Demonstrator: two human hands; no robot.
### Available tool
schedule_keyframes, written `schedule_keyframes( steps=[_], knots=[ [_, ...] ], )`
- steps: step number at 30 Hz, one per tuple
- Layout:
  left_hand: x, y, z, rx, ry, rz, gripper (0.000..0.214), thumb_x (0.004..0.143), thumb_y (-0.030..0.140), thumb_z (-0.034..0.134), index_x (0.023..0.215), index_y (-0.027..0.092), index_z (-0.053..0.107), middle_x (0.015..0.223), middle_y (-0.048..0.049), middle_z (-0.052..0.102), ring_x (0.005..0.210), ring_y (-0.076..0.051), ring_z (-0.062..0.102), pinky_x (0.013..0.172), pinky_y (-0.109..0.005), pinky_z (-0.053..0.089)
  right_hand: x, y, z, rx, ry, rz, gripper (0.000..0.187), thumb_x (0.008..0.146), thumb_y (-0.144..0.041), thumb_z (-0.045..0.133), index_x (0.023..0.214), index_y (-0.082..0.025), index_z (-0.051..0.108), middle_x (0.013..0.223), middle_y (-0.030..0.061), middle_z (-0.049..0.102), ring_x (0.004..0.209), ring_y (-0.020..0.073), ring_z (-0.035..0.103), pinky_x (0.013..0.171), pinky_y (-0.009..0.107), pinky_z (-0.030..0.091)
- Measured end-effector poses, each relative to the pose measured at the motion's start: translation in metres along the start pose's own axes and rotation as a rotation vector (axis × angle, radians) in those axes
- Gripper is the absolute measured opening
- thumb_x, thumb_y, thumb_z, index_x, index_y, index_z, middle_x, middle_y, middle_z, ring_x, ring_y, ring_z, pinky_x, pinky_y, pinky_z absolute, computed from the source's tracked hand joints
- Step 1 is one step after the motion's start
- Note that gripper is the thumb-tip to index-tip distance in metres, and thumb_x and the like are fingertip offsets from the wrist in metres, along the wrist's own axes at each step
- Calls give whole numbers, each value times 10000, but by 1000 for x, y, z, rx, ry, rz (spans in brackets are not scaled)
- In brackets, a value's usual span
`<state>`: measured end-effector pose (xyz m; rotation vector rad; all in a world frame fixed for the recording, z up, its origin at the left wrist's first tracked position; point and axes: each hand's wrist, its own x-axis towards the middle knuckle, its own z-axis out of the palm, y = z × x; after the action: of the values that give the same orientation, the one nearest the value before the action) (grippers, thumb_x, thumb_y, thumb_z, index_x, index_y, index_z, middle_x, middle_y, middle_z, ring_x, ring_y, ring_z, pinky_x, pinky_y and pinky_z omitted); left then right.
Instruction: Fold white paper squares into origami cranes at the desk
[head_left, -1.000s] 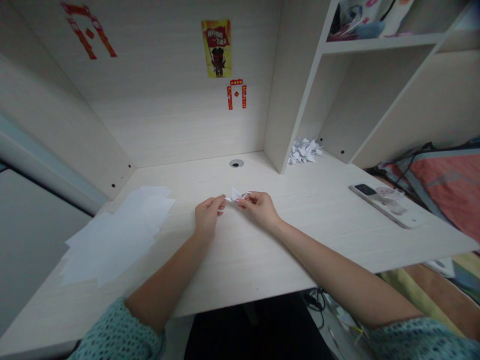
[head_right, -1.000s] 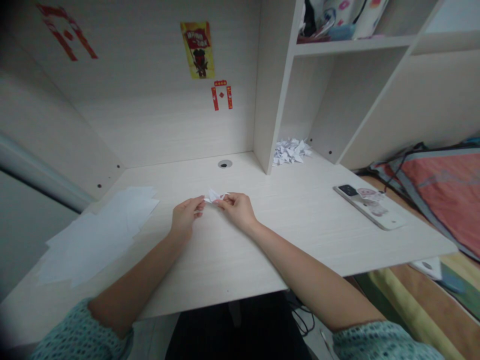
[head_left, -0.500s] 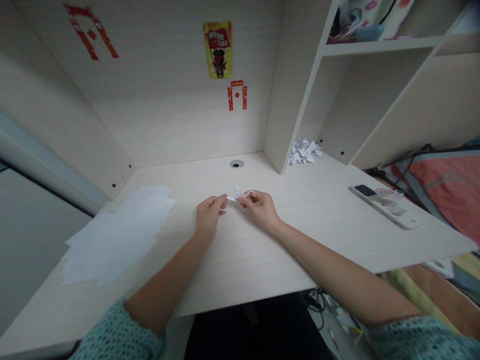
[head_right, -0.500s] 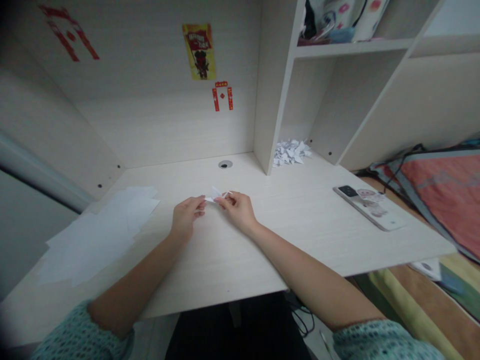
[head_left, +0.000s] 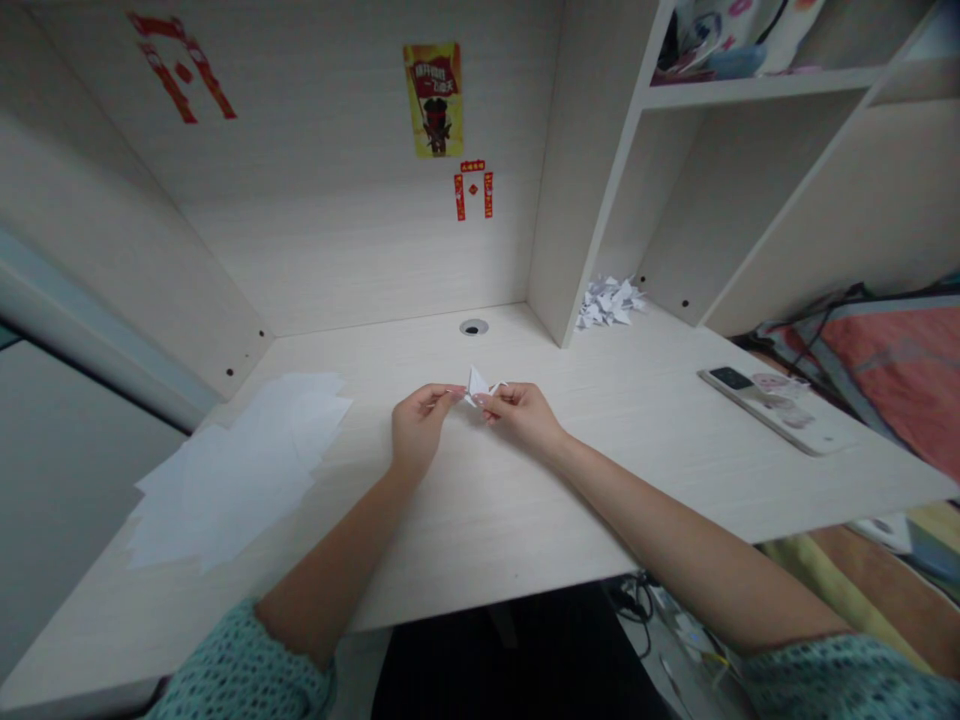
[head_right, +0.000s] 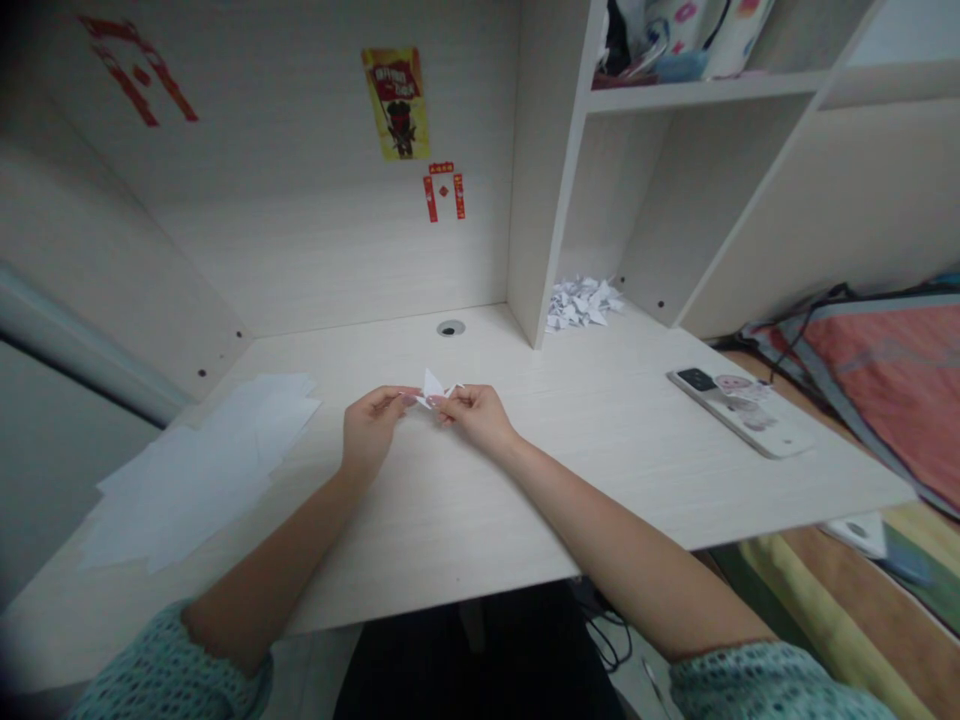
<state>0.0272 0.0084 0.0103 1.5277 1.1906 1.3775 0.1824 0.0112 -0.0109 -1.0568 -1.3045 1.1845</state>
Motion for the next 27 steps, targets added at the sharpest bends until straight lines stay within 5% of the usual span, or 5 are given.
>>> schedule_keyframes(
  steps=[12,27],
  knots=[
    [-7,0,2,-14,86,58,133,702,271,617,755,182,701,784,-47,699,721,-159,630,712,-277,480,-1,-4,1,-2,-6,-1,345,629,-470,674,528,-158,568,506,-5,567,469,91,464,502,228,342],
    [-2,-12,7,-185,111,-145,230,699,347,635,802,146,677,700,-51,690,655,-144,630,650,-263,471,0,0,6,39,55,-23,319,613,-452,688,546,-158,585,516,1,565,470,97,460,482,234,335]
  ],
)
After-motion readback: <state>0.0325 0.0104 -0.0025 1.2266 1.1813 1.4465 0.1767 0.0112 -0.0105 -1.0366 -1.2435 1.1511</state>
